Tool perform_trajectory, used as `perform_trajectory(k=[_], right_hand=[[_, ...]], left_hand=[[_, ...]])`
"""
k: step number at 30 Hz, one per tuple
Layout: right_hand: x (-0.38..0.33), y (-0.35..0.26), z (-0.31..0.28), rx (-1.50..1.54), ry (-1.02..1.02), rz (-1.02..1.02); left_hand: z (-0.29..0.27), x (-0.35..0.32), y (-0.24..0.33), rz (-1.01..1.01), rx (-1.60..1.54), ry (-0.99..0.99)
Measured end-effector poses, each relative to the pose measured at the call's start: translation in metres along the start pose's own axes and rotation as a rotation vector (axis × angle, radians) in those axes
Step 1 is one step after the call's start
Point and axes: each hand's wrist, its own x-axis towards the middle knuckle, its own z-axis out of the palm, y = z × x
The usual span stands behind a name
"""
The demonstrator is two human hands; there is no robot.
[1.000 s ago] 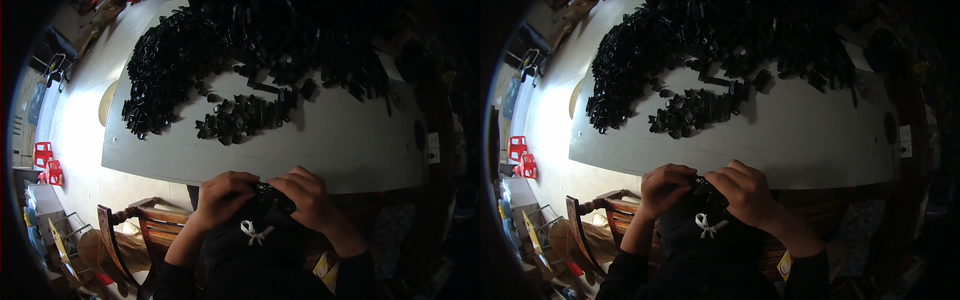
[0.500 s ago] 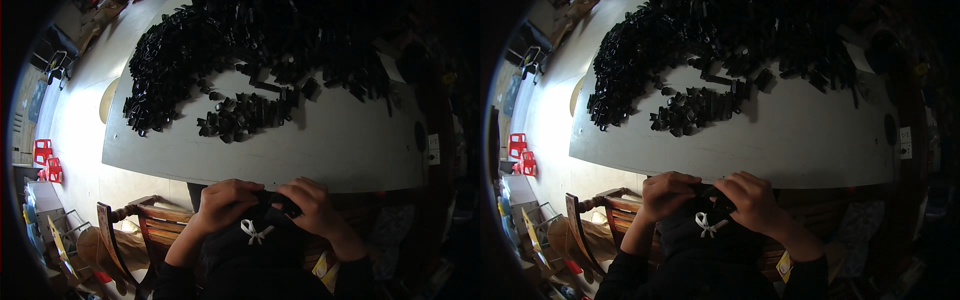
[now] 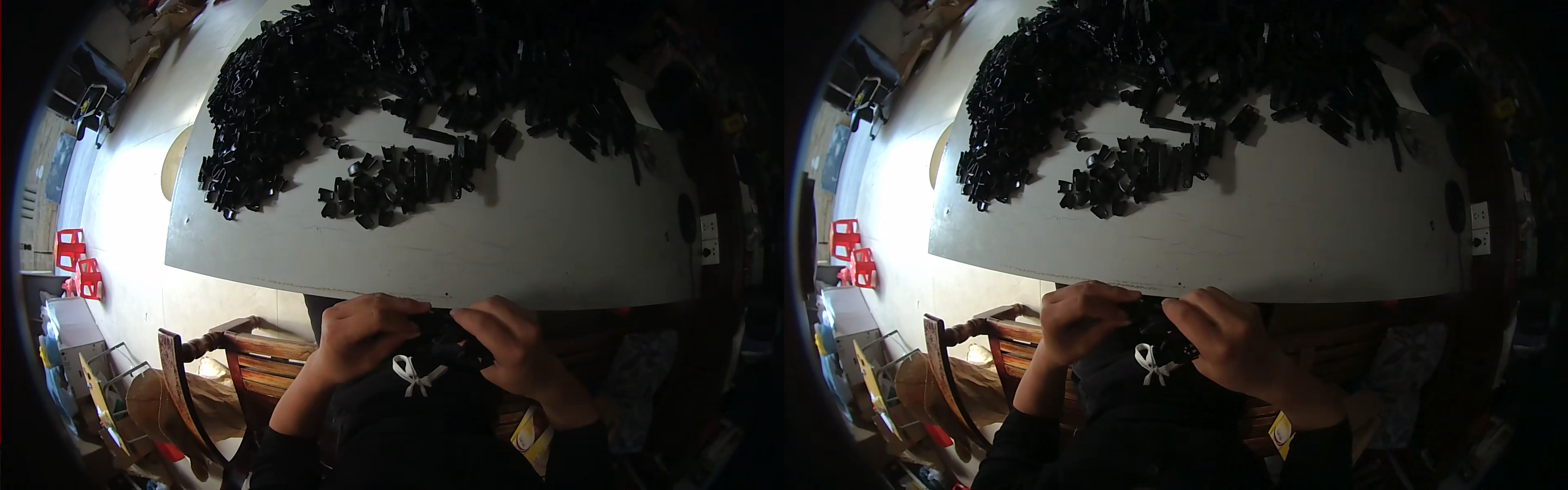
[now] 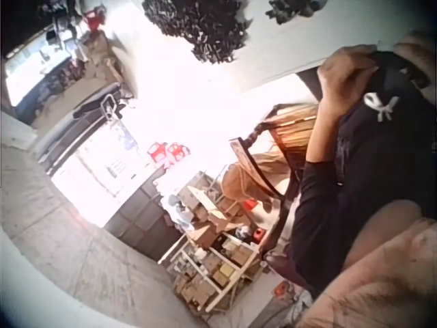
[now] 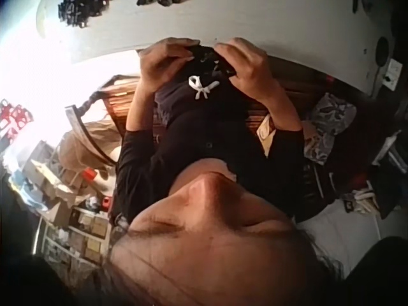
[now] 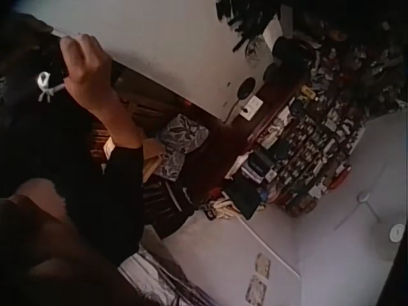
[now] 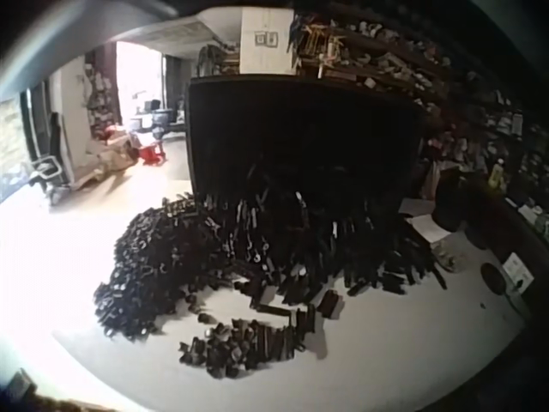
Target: Assemble small black plastic components by snapping them together.
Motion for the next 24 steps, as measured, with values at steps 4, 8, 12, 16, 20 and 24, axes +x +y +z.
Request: perform_trajectory(k=[4,8,12,16,20,24], right_hand=[[0.0,-0.002,-0.001,0.025,-0.016,-0.006],[-0.004,-0.001,0.001,0.035,-0.036,-0.014],[-0.006,0.001,0.005,0.064,-0.049,-0.012],[-0.012,-0.003,0.022,0.133,-0.066,-0.116],[-0.002,-0.014,0.045,0.135,0.098,-0.256],[-0.002,-0.011,0.049,0.017,0.085,-0.208]], left_hand=[[0.0,-0.003,-0.001,0.004,0.024,-0.018],[0.0,-0.005,0.001,0.024,0.045,-0.026],[-0.001,-0.009,-0.003,0.014,0.0,-0.083],[0.021,-0.007,0.007,-0.199,-0.523,-0.096],[0.026,-0.007,0.008,-0.195,-0.663,-0.253],[0.033,-0.013,-0.011,-0.131,-0.706,-0.177]])
